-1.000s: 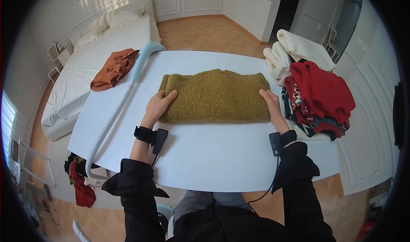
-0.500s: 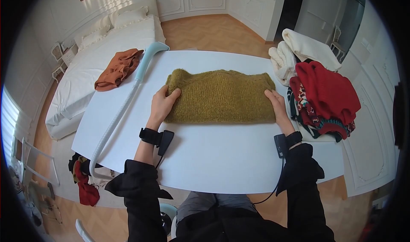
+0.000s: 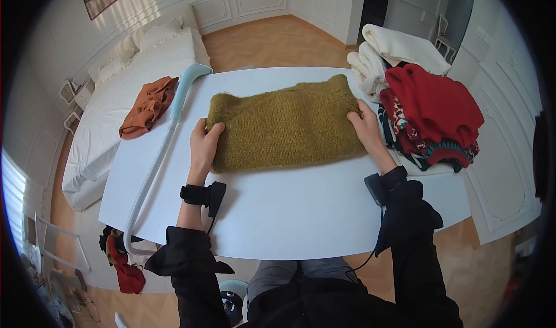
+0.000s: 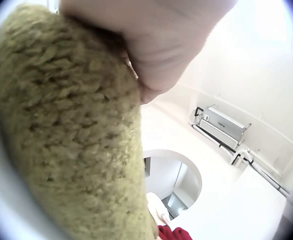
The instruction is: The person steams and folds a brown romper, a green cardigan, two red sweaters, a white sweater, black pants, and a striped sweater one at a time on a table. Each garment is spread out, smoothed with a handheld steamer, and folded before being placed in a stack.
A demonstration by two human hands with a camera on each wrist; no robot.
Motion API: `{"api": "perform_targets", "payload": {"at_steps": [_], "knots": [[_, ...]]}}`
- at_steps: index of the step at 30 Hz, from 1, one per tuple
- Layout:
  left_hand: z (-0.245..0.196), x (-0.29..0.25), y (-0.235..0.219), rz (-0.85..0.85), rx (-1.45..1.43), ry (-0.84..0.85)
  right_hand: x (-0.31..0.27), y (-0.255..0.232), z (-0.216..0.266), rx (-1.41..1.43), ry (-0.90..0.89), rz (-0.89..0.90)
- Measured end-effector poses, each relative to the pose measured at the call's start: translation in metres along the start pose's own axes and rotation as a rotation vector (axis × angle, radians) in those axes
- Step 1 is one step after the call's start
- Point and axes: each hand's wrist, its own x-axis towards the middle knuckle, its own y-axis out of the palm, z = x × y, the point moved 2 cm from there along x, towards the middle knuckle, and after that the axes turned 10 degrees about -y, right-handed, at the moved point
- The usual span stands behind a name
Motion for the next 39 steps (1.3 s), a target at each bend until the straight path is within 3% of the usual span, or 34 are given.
{"api": "perform_targets", "payload": {"at_steps": [1, 3, 6, 10, 14, 17, 19, 21, 24, 26, 30, 34, 39], "knots": [[-0.003, 0.000, -0.003, 0.005, 0.000, 0.001, 0.001, -0.002, 0.003, -0.050, -0.007, 0.034], [-0.004, -0.001, -0.007, -0.072, 0.361, -0.099, -0.001, -0.004, 0.003, -0.103, -0.011, 0.068], [0.000, -0.004, -0.006, -0.052, 0.610, -0.075, -0.006, 0.001, -0.002, -0.313, 0.126, 0.135], [-0.002, -0.005, -0.005, -0.030, 0.662, -0.080, -0.007, 0.006, 0.002, -0.373, 0.116, 0.075], [0.006, -0.001, -0.005, -0.095, 0.581, 0.043, -0.008, 0.008, 0.005, -0.430, 0.058, -0.070], [0.009, -0.001, -0.008, -0.104, 0.628, 0.049, -0.010, 0.012, 0.018, -0.528, 0.101, -0.038], [0.007, 0.000, -0.007, -0.081, 0.684, 0.062, -0.011, 0.010, 0.002, -0.676, 0.010, -0.034], [0.001, -0.004, -0.010, -0.109, 0.861, -0.037, -0.016, 0.013, 0.012, -0.918, 0.044, -0.056], [0.001, -0.010, -0.009, -0.178, 0.910, -0.107, -0.021, 0.013, 0.010, -0.891, 0.196, -0.047], [0.005, -0.008, -0.010, -0.166, 0.900, -0.083, -0.020, 0.010, 0.008, -0.868, 0.352, 0.032], [0.017, 0.003, -0.012, -0.093, 0.744, -0.028, -0.020, 0.012, 0.002, -0.739, 0.452, 0.105], [0.019, 0.003, -0.012, -0.078, 0.548, -0.051, -0.023, 0.018, 0.007, -0.763, 0.371, 0.075], [0.023, 0.004, -0.012, -0.077, 0.472, -0.034, -0.025, 0.019, 0.001, -0.630, 0.141, 0.022]]}}
